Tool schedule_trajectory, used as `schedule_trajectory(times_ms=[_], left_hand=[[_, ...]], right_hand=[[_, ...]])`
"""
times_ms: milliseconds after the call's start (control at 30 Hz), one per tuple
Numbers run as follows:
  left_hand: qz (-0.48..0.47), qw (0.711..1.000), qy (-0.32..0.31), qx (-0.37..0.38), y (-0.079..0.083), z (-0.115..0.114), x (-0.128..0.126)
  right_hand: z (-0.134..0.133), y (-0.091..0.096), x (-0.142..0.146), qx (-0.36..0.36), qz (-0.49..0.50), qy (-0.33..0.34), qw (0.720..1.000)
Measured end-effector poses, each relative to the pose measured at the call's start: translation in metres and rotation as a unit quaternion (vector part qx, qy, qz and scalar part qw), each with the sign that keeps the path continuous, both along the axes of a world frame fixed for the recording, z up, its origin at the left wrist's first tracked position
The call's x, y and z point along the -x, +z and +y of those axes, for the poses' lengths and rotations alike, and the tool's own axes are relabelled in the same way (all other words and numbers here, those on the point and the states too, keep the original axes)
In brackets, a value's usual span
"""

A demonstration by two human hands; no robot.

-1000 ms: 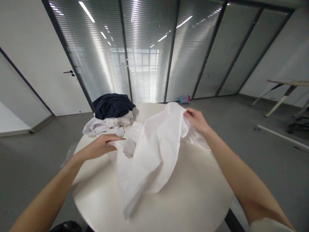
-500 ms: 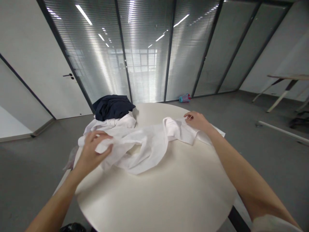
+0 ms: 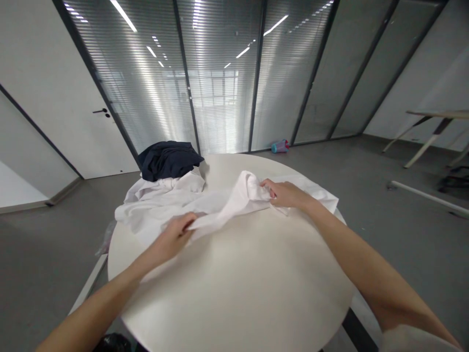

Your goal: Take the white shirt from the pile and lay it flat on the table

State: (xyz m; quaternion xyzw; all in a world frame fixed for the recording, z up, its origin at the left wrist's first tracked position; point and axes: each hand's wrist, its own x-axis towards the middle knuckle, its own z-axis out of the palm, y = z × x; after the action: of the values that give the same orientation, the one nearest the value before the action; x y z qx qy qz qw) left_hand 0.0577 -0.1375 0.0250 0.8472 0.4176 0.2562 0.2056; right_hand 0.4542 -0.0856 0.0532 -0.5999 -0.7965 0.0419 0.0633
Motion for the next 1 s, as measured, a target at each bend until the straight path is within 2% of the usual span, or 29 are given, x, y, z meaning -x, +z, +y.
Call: schedule_trajectory(times_ms=[67,133,200,267,333,433,533,633,700,767,867,933,1000], left_hand=[[-0.111,0.989,0.096,-0.007,0.011,0.019,0.019],[-0.185,0.961,0.202,-0.046,0.015,0.037,0.036],[-0.187,0.944,0.261,-0.081,0.012,0.050,0.048],[-0.146,0.943,0.280,-0.105,0.007,0.056,0.053],[-0.101,0.939,0.290,-0.153,0.004,0.052,0.052],[-0.033,0.908,0.307,-0.282,0.014,0.031,0.039],[0.005,0.884,0.259,-0.389,0.034,0.002,0.012],[0.049,0.888,0.117,-0.442,0.050,-0.021,-0.031],[0.110,0.897,0.038,-0.426,0.053,-0.026,-0.066],[0.159,0.911,0.018,-0.380,0.053,-0.020,-0.103],[0.165,0.943,0.032,-0.288,0.050,0.008,-0.147],[0.135,0.961,0.034,-0.237,0.050,0.030,-0.163],[0.089,0.979,0.036,-0.179,0.050,0.050,-0.168]], right_hand=[[0.005,0.003,-0.005,-0.055,0.041,-0.032,0.997],[0.009,0.007,-0.011,-0.135,0.119,-0.071,0.981],[0.011,0.011,-0.019,-0.226,0.178,-0.102,0.952],[0.010,0.015,-0.025,-0.294,0.171,-0.124,0.932],[0.006,0.019,-0.028,-0.307,0.125,-0.160,0.930],[-0.001,0.023,-0.026,-0.240,0.073,-0.243,0.937],[-0.008,0.028,-0.016,-0.191,0.046,-0.265,0.944],[-0.017,0.036,-0.005,-0.202,0.052,-0.213,0.954],[-0.025,0.041,0.002,-0.215,0.076,-0.180,0.957],[-0.032,0.044,0.006,-0.222,0.108,-0.159,0.956],[-0.039,0.043,0.007,-0.192,0.196,-0.131,0.953],[-0.042,0.038,0.004,-0.157,0.279,-0.097,0.943],[-0.045,0.031,-0.002,-0.146,0.356,-0.055,0.921]])
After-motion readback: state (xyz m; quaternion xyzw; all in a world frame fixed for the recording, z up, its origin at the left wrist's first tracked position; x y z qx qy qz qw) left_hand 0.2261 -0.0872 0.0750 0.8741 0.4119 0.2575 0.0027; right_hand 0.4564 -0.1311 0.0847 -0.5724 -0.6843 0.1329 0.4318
